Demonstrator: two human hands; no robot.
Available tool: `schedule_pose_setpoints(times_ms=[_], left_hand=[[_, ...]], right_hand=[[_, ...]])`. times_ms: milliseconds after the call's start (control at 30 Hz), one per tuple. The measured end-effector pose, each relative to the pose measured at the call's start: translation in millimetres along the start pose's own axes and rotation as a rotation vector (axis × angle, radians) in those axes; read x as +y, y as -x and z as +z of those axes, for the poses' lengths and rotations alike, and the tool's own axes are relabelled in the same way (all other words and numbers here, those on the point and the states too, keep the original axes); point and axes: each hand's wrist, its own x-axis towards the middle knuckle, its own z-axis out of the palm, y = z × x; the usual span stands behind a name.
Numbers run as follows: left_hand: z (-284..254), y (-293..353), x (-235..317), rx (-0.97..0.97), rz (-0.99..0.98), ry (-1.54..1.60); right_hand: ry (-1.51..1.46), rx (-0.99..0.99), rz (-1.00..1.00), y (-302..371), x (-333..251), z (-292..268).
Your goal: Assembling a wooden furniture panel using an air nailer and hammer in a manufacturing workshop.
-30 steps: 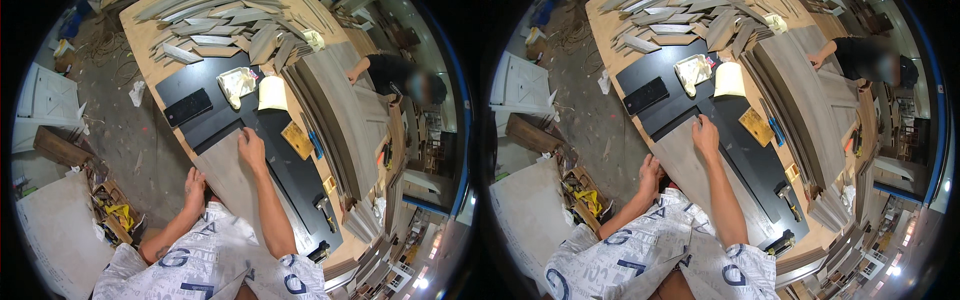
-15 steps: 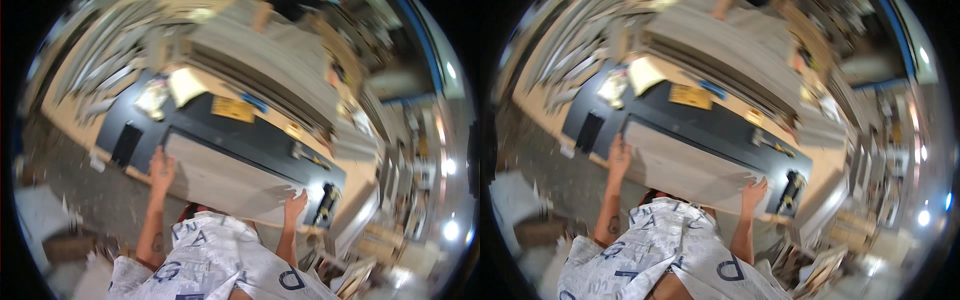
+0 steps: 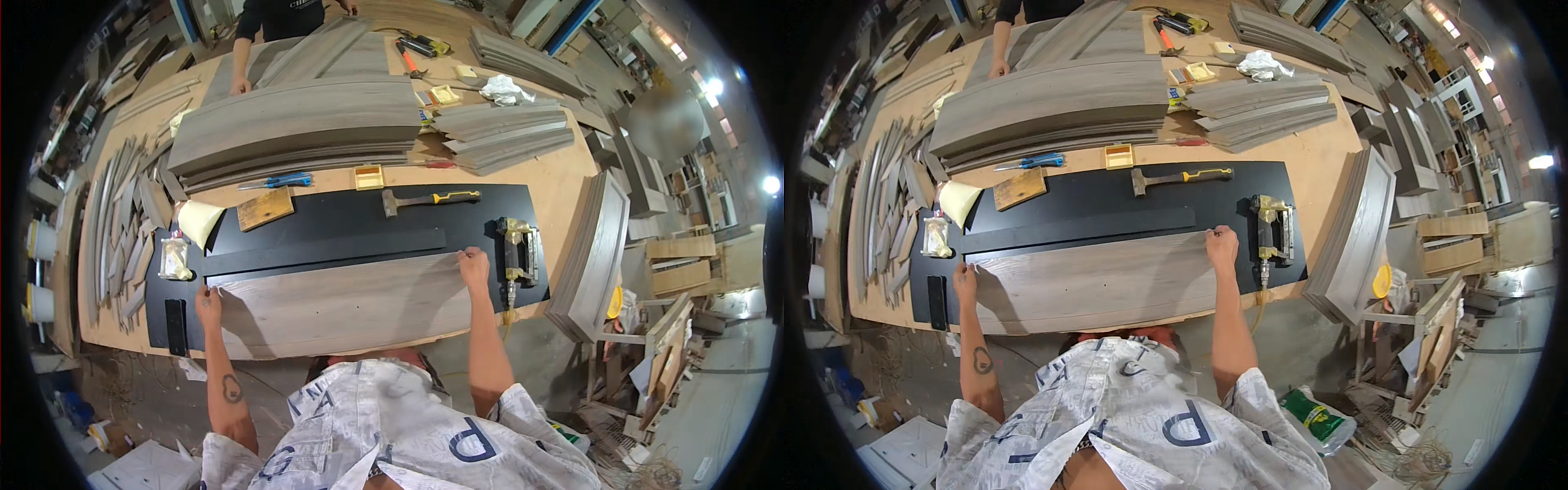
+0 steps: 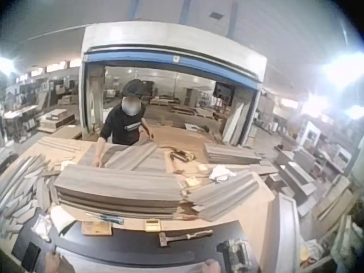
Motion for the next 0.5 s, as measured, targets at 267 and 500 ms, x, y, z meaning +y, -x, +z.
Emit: schedule_pose_setpoints(times_ms=[267,500], left_hand=[[-13.3,-5.8,-32.4,-0.008,-0.037,0.034],[-30.5,7.0,-27.2,-0.121,0.007,-0.132]], right_hand=[[-0.009,0.008,0.02,3.8,6.2,8.6],[0.004,-0.012,0.108,26.5,18.7,1.7]])
